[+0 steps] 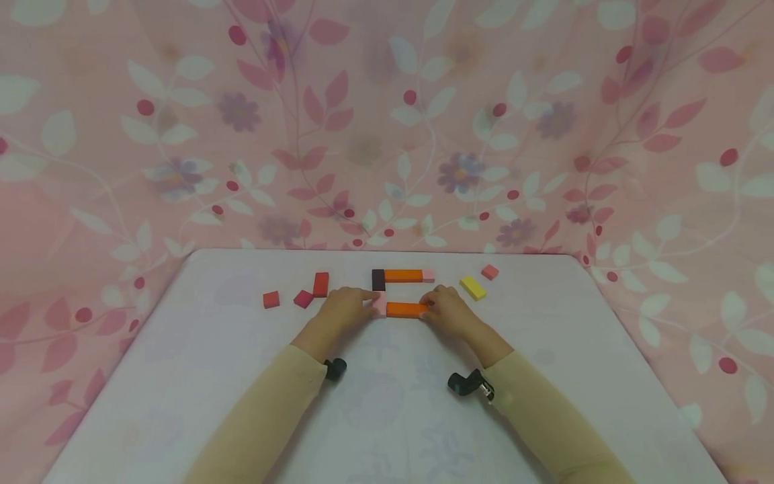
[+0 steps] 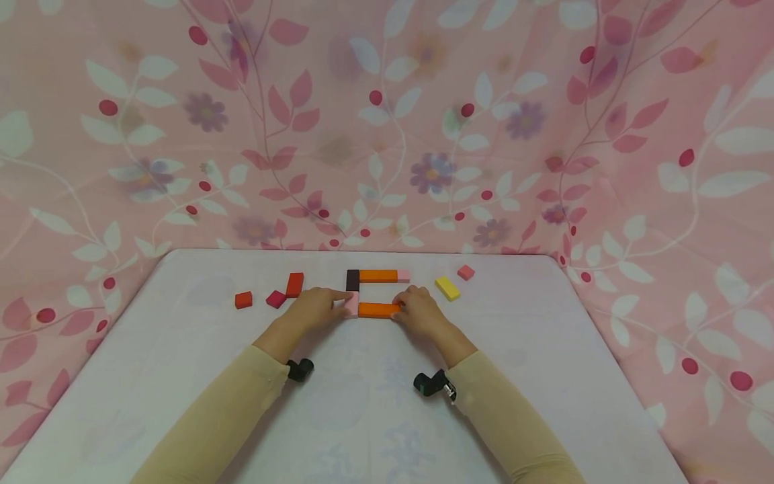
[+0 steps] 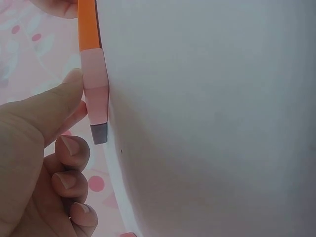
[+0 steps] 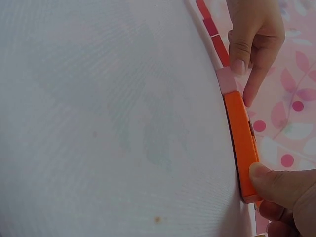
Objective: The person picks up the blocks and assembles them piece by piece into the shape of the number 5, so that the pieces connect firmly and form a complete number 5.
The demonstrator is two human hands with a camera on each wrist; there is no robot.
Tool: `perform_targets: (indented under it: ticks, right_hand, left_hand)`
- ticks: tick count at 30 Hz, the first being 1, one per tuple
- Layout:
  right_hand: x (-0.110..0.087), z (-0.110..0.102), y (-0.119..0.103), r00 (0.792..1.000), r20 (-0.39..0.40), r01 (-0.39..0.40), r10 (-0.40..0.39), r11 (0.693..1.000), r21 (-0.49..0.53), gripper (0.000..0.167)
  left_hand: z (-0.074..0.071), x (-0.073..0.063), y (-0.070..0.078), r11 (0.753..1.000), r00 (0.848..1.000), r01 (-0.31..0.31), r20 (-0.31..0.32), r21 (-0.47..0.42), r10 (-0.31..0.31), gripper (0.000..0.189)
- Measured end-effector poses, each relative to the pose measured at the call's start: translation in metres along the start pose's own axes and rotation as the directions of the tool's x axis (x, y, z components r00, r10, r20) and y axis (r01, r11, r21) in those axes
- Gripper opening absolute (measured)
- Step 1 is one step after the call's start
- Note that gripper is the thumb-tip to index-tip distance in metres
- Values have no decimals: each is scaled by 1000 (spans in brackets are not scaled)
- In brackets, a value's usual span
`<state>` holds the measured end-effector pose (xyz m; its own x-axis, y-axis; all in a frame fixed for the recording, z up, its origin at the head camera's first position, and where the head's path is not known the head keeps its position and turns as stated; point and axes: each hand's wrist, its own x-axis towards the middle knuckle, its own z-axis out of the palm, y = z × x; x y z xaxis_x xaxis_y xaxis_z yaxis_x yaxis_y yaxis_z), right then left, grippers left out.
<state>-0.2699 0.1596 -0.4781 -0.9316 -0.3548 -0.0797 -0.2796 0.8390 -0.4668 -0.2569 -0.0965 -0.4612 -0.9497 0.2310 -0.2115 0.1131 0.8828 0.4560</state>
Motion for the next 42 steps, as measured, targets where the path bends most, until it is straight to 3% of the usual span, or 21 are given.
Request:
perform_targets:
  ticks: [5, 22, 35, 42]
  right_hand:
    - [0, 1, 1, 1000, -8, 17, -17, 1000, -20, 25]
    - [-2, 0, -7, 998, -44, 31, -34, 998, -57, 28]
    - [-2, -1, -4, 998, -62, 23, -25, 999, -36, 26]
    - [-1, -2, -3, 998, -62, 27, -28, 999, -26, 27]
  left_hand:
    - [1, 2, -1, 999, 1000, -24, -4, 29, 24, 45]
    - [3, 0, -3, 1000, 1000, -9, -8, 6, 9, 51]
    - [3, 1, -1, 1000, 1000, -4, -12, -3, 4, 50]
    - [2, 1, 0, 999, 999, -31, -21, 30, 32, 50]
